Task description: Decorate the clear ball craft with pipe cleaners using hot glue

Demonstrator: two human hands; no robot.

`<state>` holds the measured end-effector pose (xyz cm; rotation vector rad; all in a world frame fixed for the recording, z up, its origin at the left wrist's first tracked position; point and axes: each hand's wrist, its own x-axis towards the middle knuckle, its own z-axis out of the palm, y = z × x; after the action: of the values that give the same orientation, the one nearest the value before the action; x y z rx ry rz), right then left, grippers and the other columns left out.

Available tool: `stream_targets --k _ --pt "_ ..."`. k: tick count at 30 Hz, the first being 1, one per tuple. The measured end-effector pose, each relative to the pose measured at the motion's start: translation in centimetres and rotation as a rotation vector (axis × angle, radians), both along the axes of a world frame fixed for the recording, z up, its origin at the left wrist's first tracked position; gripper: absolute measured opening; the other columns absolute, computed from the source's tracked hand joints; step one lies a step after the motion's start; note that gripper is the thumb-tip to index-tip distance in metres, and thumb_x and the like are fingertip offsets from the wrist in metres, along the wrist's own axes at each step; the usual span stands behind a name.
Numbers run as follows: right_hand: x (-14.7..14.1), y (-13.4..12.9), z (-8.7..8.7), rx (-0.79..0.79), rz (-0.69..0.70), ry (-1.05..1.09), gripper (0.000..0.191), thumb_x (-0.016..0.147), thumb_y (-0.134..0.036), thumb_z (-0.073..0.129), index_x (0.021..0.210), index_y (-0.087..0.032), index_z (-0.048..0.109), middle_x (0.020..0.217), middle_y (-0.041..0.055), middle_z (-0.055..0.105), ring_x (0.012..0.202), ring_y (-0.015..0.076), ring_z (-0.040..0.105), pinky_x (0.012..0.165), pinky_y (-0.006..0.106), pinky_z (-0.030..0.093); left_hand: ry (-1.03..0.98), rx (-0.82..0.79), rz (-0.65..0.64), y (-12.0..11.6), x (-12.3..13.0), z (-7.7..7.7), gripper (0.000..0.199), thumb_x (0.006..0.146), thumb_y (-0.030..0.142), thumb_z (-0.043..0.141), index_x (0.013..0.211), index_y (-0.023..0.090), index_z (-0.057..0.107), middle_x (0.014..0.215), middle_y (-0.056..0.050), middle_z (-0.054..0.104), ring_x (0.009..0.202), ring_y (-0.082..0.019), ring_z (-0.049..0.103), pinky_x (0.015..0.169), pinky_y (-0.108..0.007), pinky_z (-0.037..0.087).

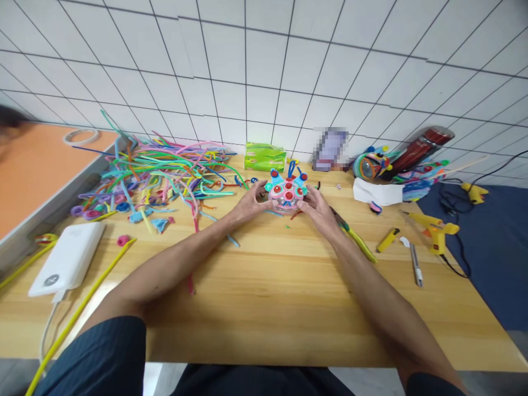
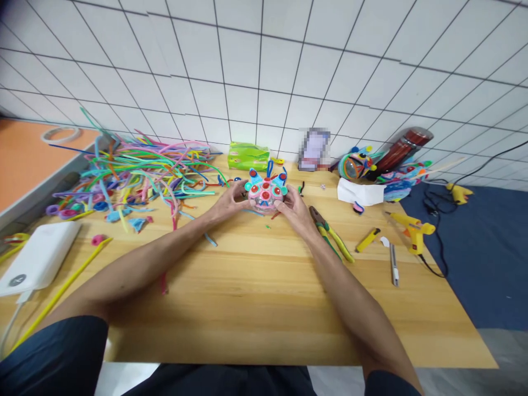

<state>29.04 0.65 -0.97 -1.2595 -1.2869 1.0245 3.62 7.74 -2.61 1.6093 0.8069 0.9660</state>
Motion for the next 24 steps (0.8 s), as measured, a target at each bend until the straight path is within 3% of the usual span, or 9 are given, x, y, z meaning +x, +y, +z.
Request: stream_targets --k 4,10,14,20,24 --pt "0.1 -0.3 -0.7 0.011 -0.028 -0.007 0.099 0.076 -0.074 0.089 0.157 -0.028 0.055 0.152 0.0155 0.072 0.141 0.0370 0.068 0.124 0.060 0.052 -0.017 0.072 -0.035 -0.5 -0.1 0.4 0.079 0.084 0.066 0.088 0.144 0.022 0.060 0.148 -0.016 0.071 0.139 -0.034 0.067 0.122 -0.050 0.052" --pt "0.5 -0.5 -1.8 0.063 -0.158 -0.048 0.097 0.077 -0.078 0.086 0.153 -0.025 0.057 0.156 0.0197 0.066 0.147 0.0381 0.063 0.127 0.061 0.048 0.066 0.134 0.018 -0.8 -0.7 0.3 0.078 0.086 0.066 0.087 0.146 0.024 0.061 0.150 -0.016 0.069 0.144 -0.035 0.064 0.127 -0.052 0.048" --pt "0.6 -0.8 -1.0 0.134 -0.228 -0.113 0.087 0.082 -0.074 0.083 0.150 -0.026 0.059 0.151 0.0175 0.069 0.141 0.0364 0.066 0.125 0.061 0.050 0.087 0.109 0.101 -1.0 -1.2 0.8 0.076 0.088 0.065 0.084 0.146 0.023 0.060 0.155 -0.016 0.068 0.147 -0.035 0.063 0.126 -0.051 0.049" --pt "0.8 -1.4 1.0 0.273 -0.340 -0.147 0.069 0.088 -0.068 0.079 0.140 -0.025 0.063 0.141 0.0155 0.073 0.130 0.0334 0.070 0.120 0.059 0.053 0.051 0.211 0.268 -1.2 -2.0 3.2 0.057 0.099 0.060 0.073 0.139 0.021 0.063 0.147 -0.015 0.073 0.141 -0.031 0.067 0.122 -0.046 0.050" --pt "1.1 -1.2 0.9 0.276 -0.345 -0.170 0.062 0.089 -0.065 0.078 0.134 -0.025 0.067 0.136 0.0136 0.074 0.128 0.0325 0.070 0.117 0.057 0.054 0.107 0.255 0.319 -0.8 -2.3 3.5 0.043 0.102 0.052 0.071 0.131 0.021 0.067 0.138 -0.013 0.077 0.131 -0.027 0.071 0.118 -0.043 0.051"
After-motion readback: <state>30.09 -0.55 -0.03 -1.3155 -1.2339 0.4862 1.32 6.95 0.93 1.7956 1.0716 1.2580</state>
